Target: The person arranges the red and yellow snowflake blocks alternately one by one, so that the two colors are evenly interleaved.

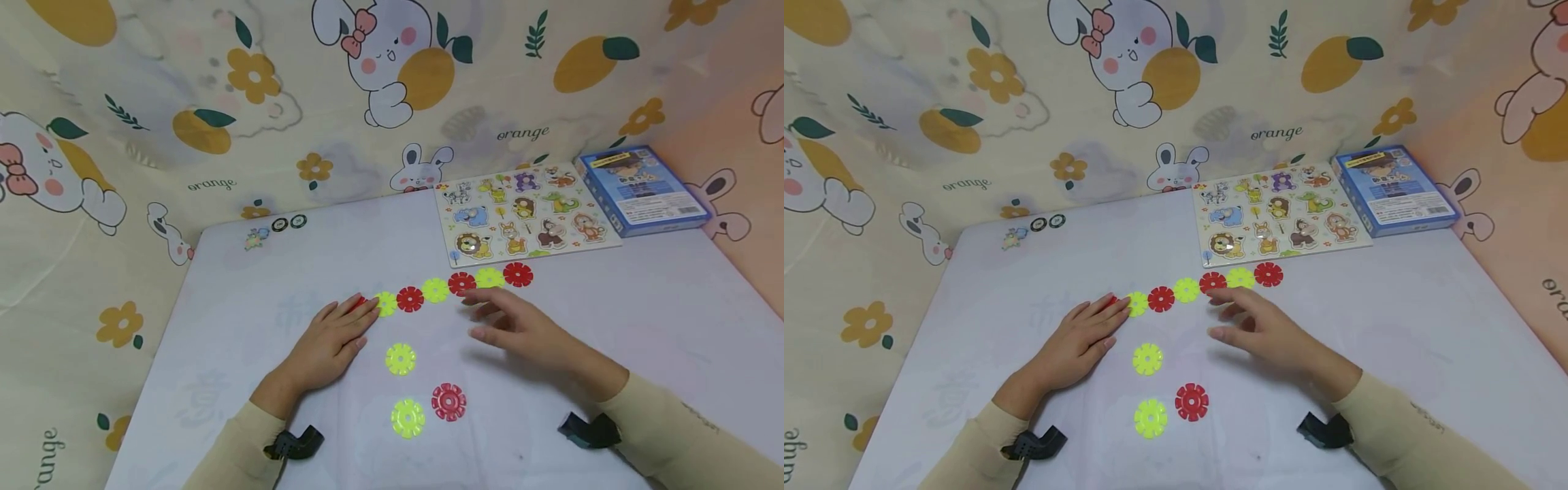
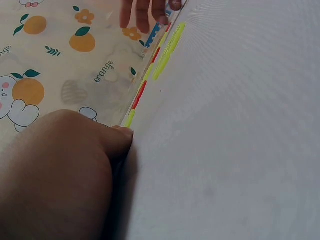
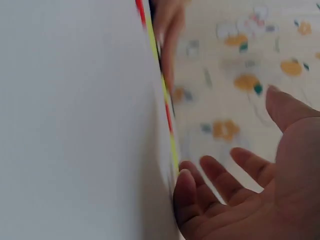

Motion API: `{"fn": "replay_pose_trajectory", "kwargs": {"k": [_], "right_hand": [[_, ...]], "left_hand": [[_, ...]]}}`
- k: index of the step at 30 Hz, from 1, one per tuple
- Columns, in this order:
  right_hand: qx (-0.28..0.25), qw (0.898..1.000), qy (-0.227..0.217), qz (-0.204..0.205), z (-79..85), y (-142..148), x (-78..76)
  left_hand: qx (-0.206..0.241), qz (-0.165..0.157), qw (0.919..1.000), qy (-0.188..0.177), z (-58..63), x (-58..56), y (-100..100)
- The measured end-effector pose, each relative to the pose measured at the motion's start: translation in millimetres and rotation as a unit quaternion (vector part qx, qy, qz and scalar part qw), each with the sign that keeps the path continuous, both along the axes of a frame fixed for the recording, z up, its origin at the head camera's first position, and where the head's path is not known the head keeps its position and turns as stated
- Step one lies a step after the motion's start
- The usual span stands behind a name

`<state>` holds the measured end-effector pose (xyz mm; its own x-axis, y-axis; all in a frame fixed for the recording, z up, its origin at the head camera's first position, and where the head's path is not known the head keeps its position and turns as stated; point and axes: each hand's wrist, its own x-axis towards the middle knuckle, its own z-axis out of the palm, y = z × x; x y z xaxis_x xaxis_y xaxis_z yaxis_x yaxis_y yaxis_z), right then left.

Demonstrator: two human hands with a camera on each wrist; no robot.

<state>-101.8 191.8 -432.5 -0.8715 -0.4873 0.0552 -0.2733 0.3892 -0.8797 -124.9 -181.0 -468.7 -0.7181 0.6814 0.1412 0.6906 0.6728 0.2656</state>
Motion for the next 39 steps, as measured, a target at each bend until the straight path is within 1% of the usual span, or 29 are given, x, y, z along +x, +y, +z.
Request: {"fn": "replay_pose_trajectory", "kwargs": {"k": [3, 6, 10, 12, 14, 16, 17, 19, 22, 24, 29, 34, 36, 39], "right_hand": [[0.003, 0.999, -0.027, 0.044, -3.5, -21.4, 7.0], [0.031, 0.996, -0.032, 0.078, -5.8, -42.4, 10.9], [0.098, 0.990, 0.016, 0.104, -8.7, -68.8, 11.6], [0.132, 0.985, 0.048, 0.104, -9.5, -80.3, 11.5], [0.155, 0.980, 0.073, 0.100, -10.4, -89.5, 11.1], [0.166, 0.978, 0.085, 0.092, -10.1, -95.3, 11.3], [0.166, 0.979, 0.081, 0.087, -10.0, -96.9, 11.4], [0.146, 0.985, 0.050, 0.080, -8.8, -97.8, 11.5], [0.092, 0.993, -0.013, 0.069, -5.8, -94.1, 11.5], [0.056, 0.996, -0.040, 0.058, -3.8, -89.4, 10.9], [0.011, 0.999, -0.048, 0.019, -0.7, -69.7, 7.0], [-0.025, 0.997, -0.066, -0.040, -3.9, -37.7, 0.7], [-0.026, 0.995, -0.062, -0.071, -6.0, -21.6, -3.0], [-0.011, 0.991, -0.052, -0.122, -7.7, 6.1, -9.2]], "left_hand": [[-0.001, 0.001, 1.0000, 0.002, 0.0, 0.0, 0.0], [-0.001, 0.002, 1.0000, 0.000, 0.0, -0.1, -0.2], [-0.002, 0.002, 1.0000, 0.001, -0.2, -0.3, -0.4], [-0.002, 0.001, 1.0000, 0.003, -0.5, -0.3, -0.3], [0.003, 0.000, 1.0000, 0.005, -0.6, -0.3, -0.3], [0.005, 0.000, 1.0000, 0.006, -0.7, -0.2, -0.1], [0.007, 0.000, 1.0000, 0.005, -0.7, -0.2, 0.0], [0.007, 0.001, 1.0000, 0.005, -0.7, -0.3, 0.3], [0.003, 0.002, 1.0000, 0.006, -0.6, -0.1, 0.4], [0.000, 0.003, 1.0000, 0.005, -0.7, 0.1, 0.5], [-0.007, 0.003, 1.0000, 0.006, -0.8, 0.4, 1.1], [-0.009, 0.002, 0.9999, 0.007, -1.0, -0.1, 1.1], [-0.009, 0.002, 0.9999, 0.007, -1.1, -0.3, 0.9], [-0.009, 0.000, 0.9999, 0.006, -0.6, -0.3, 0.3]]}}
